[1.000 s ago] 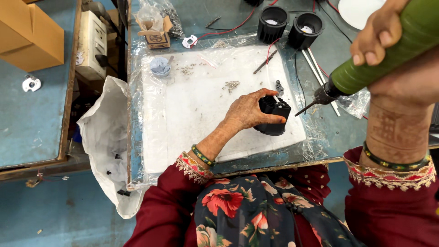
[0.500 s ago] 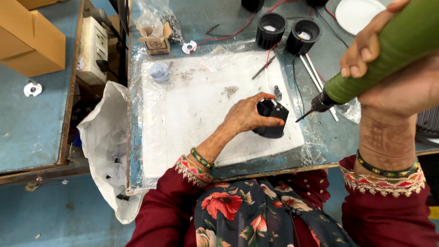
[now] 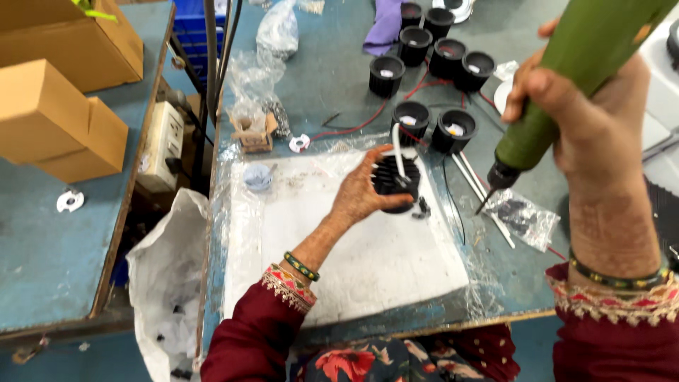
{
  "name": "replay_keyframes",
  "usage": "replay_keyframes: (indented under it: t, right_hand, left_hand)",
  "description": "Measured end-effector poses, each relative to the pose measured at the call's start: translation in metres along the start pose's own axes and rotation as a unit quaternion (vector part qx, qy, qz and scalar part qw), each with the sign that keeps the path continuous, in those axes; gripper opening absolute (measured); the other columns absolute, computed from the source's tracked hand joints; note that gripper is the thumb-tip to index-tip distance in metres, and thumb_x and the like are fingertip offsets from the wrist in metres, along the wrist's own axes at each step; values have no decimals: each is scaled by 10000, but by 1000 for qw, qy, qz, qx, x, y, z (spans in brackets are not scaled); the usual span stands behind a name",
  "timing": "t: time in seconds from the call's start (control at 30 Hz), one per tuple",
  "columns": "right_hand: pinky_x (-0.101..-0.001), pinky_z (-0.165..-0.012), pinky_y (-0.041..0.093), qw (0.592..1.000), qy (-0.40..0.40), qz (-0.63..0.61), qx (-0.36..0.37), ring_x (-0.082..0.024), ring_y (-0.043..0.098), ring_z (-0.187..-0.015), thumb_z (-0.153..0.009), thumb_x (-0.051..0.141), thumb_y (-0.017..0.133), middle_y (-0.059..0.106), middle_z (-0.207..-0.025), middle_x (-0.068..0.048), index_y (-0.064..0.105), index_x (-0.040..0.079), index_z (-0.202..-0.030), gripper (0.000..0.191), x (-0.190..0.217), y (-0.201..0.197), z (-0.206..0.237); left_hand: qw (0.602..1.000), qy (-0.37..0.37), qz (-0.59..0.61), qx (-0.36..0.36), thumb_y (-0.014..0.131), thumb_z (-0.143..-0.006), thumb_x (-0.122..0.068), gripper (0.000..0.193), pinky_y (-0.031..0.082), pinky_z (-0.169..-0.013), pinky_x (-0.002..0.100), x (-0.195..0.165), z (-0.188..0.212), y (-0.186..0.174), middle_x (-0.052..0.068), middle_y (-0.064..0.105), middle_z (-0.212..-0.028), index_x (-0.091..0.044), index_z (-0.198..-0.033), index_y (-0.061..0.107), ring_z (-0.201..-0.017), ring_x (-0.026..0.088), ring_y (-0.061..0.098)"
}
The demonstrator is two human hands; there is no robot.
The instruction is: The person uses a cordless electric screwdriver to drive screws into black finned heat-sink housings, threads a red wire through a housing, and inserts a white tube into the assemblies while building LED light fixtures at a workbench, handling several housings one at a time.
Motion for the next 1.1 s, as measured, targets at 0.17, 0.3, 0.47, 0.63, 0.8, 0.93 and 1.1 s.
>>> replay_keyframes:
  t: [0.17, 0.3, 0.47, 0.63, 0.8, 0.93, 1.1]
  right_hand:
    - [-339, -680, 561, 1000, 0, -16, -19, -224, 657, -734, -1009, 134, 780, 638, -854, -143, 483, -77, -1274, 450, -20, -3, 10]
    - [-384, -704, 547, 998, 21, -35, -49, -245, 638, -746, -950, 117, 789, 617, -854, -162, 479, -76, -1301, 507, -31, -10, 21]
    - [-418, -720, 513, 992, 40, -75, -94, -254, 598, -763, -880, 158, 816, 583, -862, -172, 477, -60, -1303, 584, -38, -20, 33]
    - [-407, -667, 515, 994, 26, -75, -78, -251, 589, -733, -860, 180, 814, 577, -838, -178, 483, -78, -1349, 643, -53, -38, 30]
    - [-401, -669, 521, 994, 20, -47, -97, -258, 603, -730, -875, 173, 806, 580, -844, -175, 482, -83, -1343, 625, -62, -43, 28]
    - [-440, -743, 575, 995, 34, -11, -93, -286, 675, -822, -872, 115, 776, 645, -898, -181, 493, -72, -1316, 559, -64, -41, 19]
    - [-466, -887, 607, 988, 91, 87, -84, -304, 756, -940, -853, 58, 730, 721, -957, -167, 576, -111, -1279, 484, -52, -36, 2]
  left_hand:
    - [981, 39, -22, -187, 963, -644, -291, 921, 511, -1061, 405, 28, -78, -32, 144, 635, -1290, -89, -1391, 464, -1215, 305, 635]
    - [957, 32, -68, -280, 974, -616, -207, 945, 488, -1041, 438, 47, -138, -49, 177, 550, -1295, -59, -1378, 435, -1202, 354, 573]
    - [979, -47, -97, -173, 927, -668, -248, 966, 503, -1061, 450, 72, -194, -60, 98, 553, -1424, -130, -1470, 400, -1328, 362, 575]
    - [902, -22, -310, -299, 930, -714, -251, 1203, 402, -1084, 572, 66, -245, -63, 271, 170, -1702, -164, -1653, 182, -1477, 551, 256]
    - [961, 31, -249, -116, 976, -627, -499, 1347, 218, -1207, 615, 40, -257, -25, 318, 145, -1626, -241, -1597, 78, -1517, 496, 149]
    - [971, -78, -223, -43, 1006, -602, -529, 1414, 310, -1176, 549, 29, -255, -7, 390, 220, -1554, -218, -1594, 48, -1459, 500, 268]
    - [974, -75, -192, -90, 962, -596, -327, 1220, 482, -1074, 481, 29, -261, 1, 240, 452, -1468, -189, -1556, 222, -1346, 409, 481]
Point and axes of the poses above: each hand's wrist, its own z-axis away from the middle knuckle, its own y-axis out of the palm, x = y × z, the point moved 1 cm from there along -z, towards the middle knuckle
